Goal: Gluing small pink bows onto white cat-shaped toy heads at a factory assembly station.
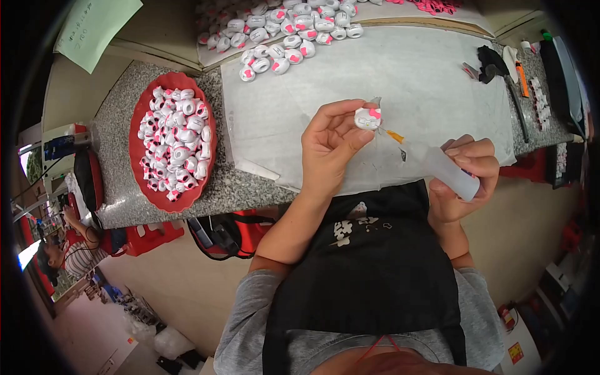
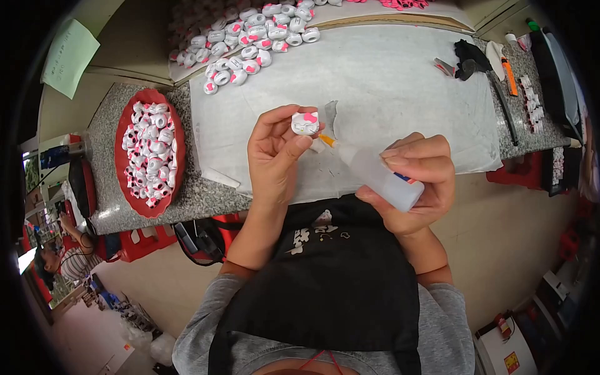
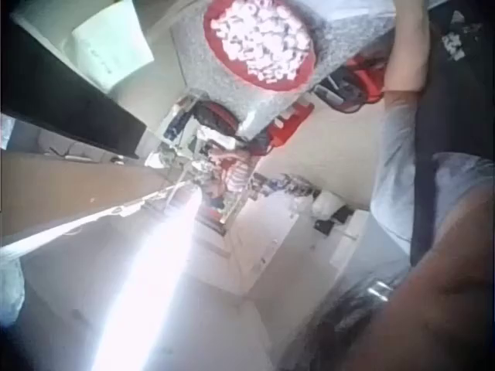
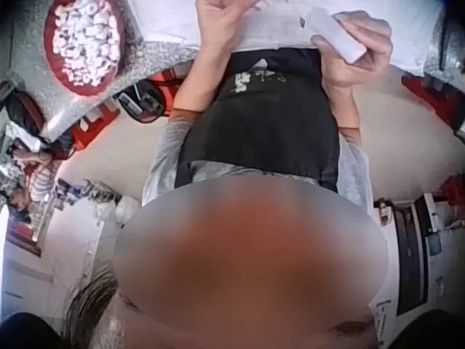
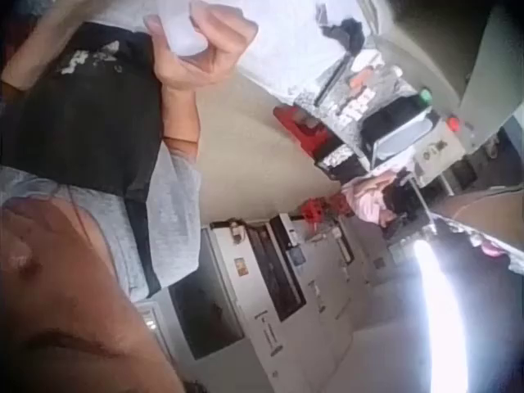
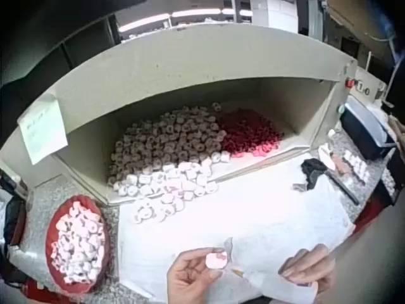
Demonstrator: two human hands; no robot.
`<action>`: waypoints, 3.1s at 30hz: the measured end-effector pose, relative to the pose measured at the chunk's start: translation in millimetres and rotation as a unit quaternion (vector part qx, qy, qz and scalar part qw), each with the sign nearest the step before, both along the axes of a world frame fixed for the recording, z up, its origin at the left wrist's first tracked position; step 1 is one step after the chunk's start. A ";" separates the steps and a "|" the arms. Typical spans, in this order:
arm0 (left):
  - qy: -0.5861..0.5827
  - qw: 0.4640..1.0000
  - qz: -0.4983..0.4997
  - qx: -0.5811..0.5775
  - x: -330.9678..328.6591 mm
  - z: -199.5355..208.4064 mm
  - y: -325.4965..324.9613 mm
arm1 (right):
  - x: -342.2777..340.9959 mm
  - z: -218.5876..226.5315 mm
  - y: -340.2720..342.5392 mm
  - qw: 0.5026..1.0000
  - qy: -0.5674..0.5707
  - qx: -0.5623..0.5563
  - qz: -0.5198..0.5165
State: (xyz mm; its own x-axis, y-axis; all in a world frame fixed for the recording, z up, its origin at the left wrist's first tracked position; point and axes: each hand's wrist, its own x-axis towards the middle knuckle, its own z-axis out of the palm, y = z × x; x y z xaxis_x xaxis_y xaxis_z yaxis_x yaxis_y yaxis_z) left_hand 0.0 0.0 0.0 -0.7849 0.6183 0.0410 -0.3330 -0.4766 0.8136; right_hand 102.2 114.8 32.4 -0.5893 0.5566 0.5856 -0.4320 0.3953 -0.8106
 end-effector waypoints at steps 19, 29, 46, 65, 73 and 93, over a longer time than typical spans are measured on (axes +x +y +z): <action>-0.003 1.000 -0.014 0.006 0.1 0.0 -0.8 | -2.7 -2.6 0.6 0.998 0.038 0.029 0.052; 0.008 1.000 -0.003 -0.008 0.3 -0.6 -1.1 | -1.8 -0.9 1.6 0.997 0.044 0.033 0.050; -0.008 1.000 -0.025 0.004 1.6 1.7 -0.2 | -3.5 -2.6 0.9 0.997 0.052 0.029 0.046; 0.123 0.990 0.021 -0.067 4.4 -0.6 -0.2 | -4.1 -3.6 -0.9 0.996 0.044 0.034 0.063; 0.191 0.978 0.027 -0.074 0.7 -6.6 1.6 | -4.2 -4.8 4.2 0.997 0.046 0.034 0.049; -0.006 0.996 0.090 0.000 -2.7 -0.4 -3.0 | -147.1 -0.6 130.2 0.886 -0.331 0.321 -0.052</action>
State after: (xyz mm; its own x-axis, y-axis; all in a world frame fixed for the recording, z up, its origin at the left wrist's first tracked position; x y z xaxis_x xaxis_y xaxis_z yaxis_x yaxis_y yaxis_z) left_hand -2.7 -3.0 -0.4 -0.8838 0.4669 0.0308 -0.2513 -0.5290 0.8106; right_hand -44.8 245.0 31.8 -0.8869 0.3064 0.3457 0.1208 0.8761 -0.4667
